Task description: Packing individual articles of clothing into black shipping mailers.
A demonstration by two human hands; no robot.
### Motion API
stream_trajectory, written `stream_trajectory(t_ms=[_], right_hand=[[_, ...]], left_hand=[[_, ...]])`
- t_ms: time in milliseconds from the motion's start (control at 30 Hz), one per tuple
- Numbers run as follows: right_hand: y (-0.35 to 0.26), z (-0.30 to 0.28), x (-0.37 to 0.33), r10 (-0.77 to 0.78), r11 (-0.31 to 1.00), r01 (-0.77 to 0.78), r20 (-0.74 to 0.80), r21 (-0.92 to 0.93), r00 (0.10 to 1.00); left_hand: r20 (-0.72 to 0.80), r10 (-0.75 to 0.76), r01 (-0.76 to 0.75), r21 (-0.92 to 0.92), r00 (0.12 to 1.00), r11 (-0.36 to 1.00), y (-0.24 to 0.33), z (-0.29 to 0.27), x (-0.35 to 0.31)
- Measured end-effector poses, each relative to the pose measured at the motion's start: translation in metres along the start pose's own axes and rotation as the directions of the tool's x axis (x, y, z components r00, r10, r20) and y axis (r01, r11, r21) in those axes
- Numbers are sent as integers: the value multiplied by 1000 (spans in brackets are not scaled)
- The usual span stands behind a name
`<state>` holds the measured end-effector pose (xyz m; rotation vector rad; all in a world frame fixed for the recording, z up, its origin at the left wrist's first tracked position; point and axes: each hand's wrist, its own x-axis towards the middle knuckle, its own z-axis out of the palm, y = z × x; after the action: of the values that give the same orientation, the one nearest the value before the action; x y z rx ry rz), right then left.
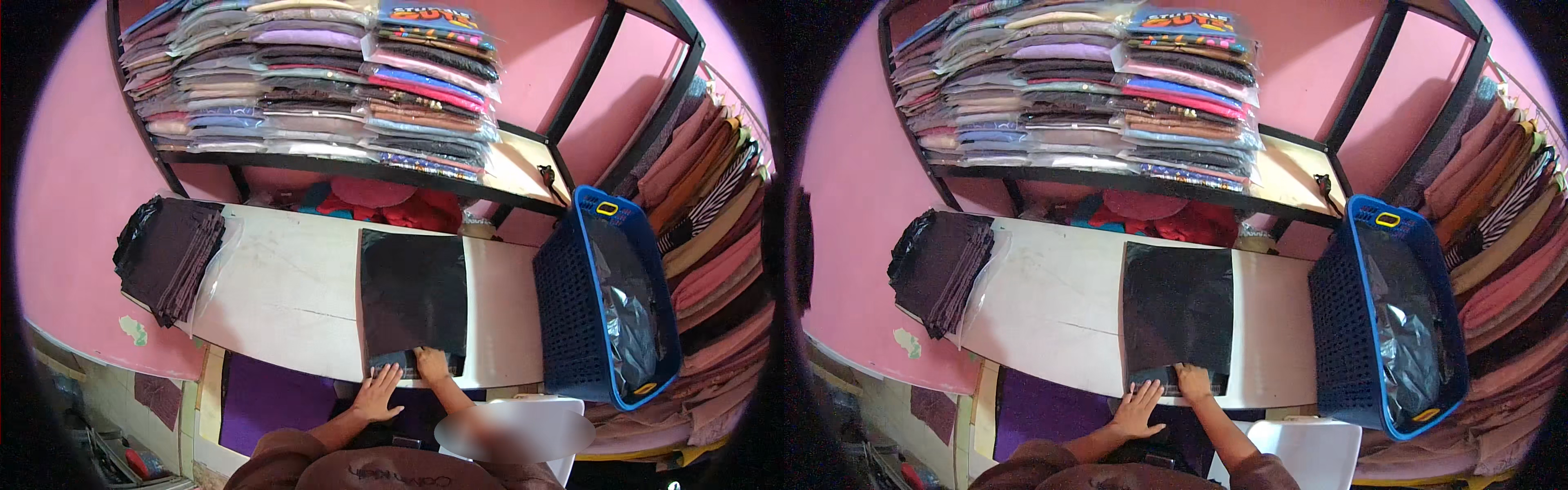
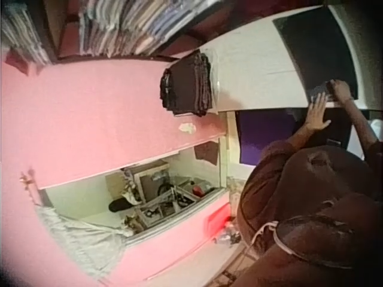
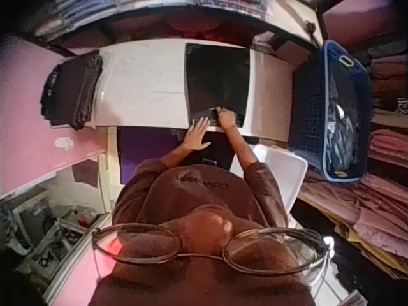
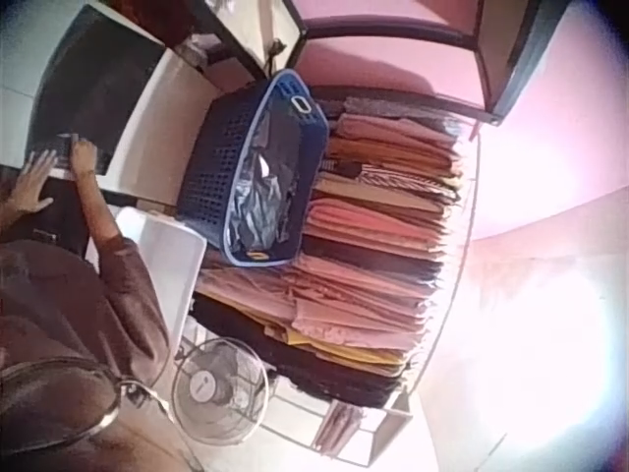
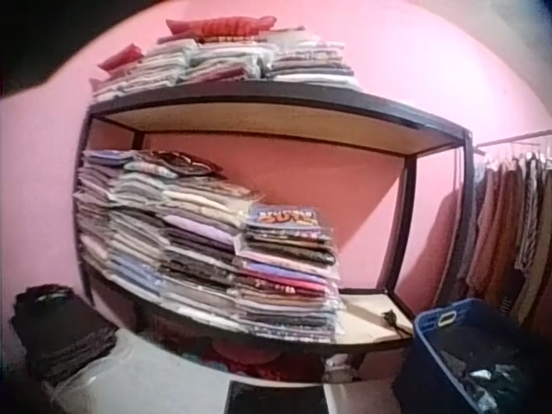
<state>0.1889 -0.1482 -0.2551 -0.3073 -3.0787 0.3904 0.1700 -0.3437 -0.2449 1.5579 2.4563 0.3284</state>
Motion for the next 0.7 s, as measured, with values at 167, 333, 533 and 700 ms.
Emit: stream_trajectory(t_ms=[167, 333, 533, 700], right_hand=[[18, 12, 21, 168, 981, -195, 450, 15, 877], [24, 20, 28, 64, 996, -77, 222, 50, 973], [26, 20, 35, -109, 994, 105, -172, -30, 979], [33, 15, 37, -233, 972, 181, -480, -153, 846]], left_hand=[[53, -8, 9, -3, 999, 1000, 4, -8, 2], [50, -13, 15, -37, 999, 999, 3, -14, 2], [57, -6, 7, -22, 998, 1000, 2, -15, 2], [8, 23, -23, -43, 1000, 999, 3, -4, 8]])
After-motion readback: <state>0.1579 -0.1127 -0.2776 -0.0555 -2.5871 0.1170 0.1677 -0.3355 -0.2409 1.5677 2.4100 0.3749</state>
